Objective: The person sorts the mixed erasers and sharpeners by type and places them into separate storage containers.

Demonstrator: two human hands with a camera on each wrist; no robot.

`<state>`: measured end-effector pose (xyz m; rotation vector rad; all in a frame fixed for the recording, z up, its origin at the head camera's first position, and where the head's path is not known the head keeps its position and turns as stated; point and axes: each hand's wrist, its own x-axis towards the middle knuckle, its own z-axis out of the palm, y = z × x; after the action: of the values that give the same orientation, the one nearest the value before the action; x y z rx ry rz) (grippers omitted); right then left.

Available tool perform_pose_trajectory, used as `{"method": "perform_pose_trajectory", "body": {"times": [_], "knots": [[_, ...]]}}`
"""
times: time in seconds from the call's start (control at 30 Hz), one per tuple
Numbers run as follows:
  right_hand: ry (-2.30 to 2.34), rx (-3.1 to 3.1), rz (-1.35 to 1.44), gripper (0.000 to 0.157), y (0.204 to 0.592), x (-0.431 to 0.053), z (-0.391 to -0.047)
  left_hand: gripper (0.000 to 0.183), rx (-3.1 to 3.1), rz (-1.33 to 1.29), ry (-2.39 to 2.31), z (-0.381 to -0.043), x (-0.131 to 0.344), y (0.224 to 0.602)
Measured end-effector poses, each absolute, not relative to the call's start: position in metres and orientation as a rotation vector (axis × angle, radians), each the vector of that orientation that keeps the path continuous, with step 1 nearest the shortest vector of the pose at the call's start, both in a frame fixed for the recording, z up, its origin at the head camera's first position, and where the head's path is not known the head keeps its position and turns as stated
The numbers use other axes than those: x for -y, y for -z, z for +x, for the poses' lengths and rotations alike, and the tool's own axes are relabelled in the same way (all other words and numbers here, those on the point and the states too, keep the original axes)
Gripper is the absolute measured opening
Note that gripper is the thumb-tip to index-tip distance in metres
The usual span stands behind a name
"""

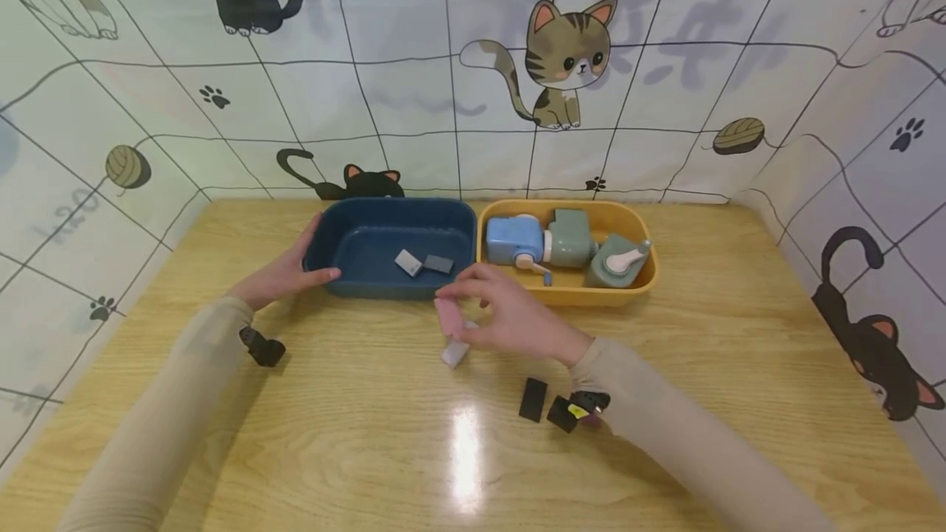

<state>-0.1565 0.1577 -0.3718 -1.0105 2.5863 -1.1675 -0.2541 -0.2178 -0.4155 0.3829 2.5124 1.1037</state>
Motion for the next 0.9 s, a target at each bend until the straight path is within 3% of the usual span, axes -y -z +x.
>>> {"method": "perform_pose_trajectory", "body": {"times": [0.9], "knots": [[1.269, -2.49, -0.982, 0.049, 0.372, -0.125, -0.189, 0.105, -2.499, 0.379, -1.144, -0.26, 0.221, 0.424]]}}
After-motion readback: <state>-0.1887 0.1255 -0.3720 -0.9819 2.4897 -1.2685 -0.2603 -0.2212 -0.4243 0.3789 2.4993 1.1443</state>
